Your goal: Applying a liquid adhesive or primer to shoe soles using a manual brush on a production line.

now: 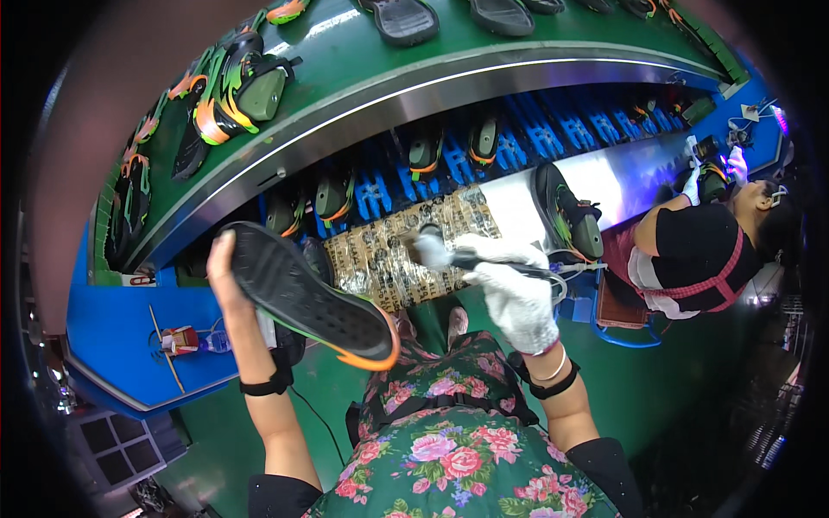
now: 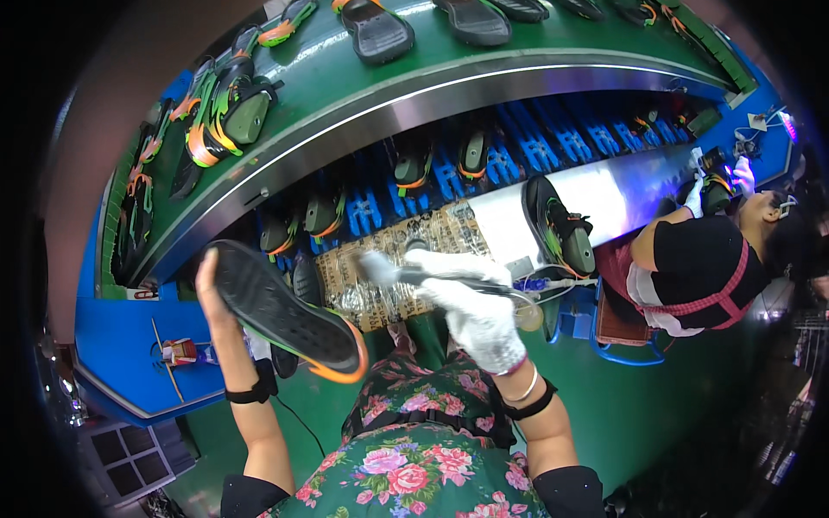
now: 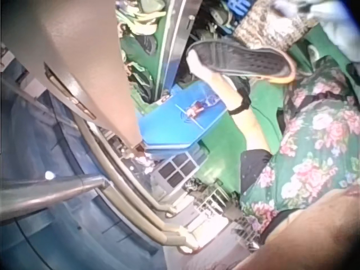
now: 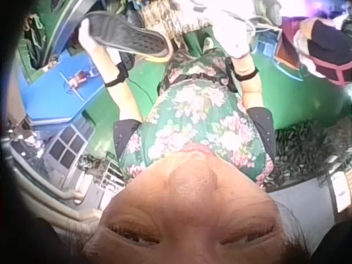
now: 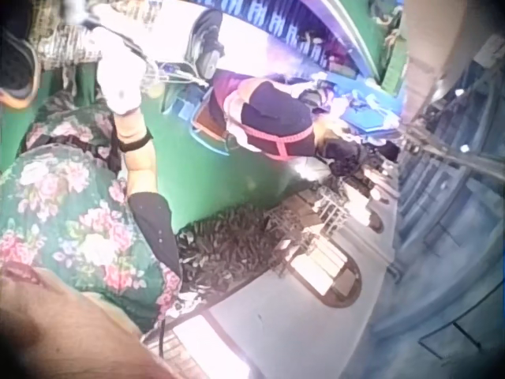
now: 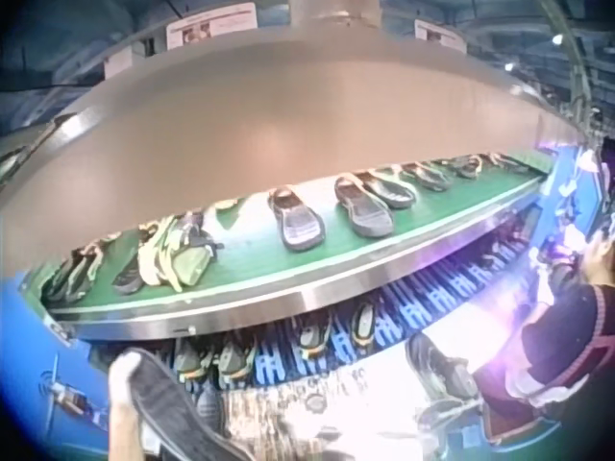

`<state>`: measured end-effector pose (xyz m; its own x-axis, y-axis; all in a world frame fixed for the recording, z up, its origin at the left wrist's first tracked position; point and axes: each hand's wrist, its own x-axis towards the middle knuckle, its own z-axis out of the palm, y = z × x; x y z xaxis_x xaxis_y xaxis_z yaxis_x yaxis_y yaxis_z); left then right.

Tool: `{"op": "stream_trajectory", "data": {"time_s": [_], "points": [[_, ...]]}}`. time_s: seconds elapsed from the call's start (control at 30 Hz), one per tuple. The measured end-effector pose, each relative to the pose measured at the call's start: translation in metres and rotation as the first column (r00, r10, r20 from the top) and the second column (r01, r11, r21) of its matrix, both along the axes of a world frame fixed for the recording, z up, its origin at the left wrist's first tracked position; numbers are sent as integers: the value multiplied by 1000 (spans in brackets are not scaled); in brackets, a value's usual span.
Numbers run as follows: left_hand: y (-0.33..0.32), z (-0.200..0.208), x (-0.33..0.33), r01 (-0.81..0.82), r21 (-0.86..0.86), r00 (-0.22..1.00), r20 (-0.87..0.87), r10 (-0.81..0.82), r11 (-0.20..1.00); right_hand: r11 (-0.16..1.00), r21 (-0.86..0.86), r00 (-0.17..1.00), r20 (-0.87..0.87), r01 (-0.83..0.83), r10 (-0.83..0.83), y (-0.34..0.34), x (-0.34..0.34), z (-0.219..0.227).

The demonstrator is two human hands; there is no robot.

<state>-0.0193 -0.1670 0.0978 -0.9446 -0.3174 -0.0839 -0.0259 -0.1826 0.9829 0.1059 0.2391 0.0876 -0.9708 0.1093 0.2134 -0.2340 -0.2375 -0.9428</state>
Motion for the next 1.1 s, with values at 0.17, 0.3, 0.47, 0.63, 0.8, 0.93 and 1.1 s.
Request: {"op": "stream_trajectory", "data": {"time_s": [0.17, 0.3, 0.47, 0.63, 0.8, 0.93, 1.1], "points": [[86, -52, 18, 362, 365, 804, 344, -486, 858, 938, -295, 939, 233, -182, 255, -38, -6, 10], [110, -120, 58, 312, 507, 815, 293, -501, 804, 980, -104, 966, 177, -171, 188, -43, -9, 5], [151, -99, 118, 366, 928, 605, -290, -742, -64, 975, -200, 897, 409, -93, 169, -33, -1, -3], [162, -97, 139, 367, 919, 675, -158, -721, 142, 987, 12, 924, 352, -163, 148, -34, 0, 12], [181, -60, 121, 141, 963, 828, 13, -561, 231, 983, 166, 996, -35, -72, 79, -44, -14, 6], [187, -62, 124, 129, 985, 875, -60, -481, 112, 849, 480, 862, -503, 223, 58, -40, -40, 11], [202, -55, 133, 227, 717, 851, 183, -492, 659, 641, 634, 785, -615, 433, 78, -42, -46, 13]]}}
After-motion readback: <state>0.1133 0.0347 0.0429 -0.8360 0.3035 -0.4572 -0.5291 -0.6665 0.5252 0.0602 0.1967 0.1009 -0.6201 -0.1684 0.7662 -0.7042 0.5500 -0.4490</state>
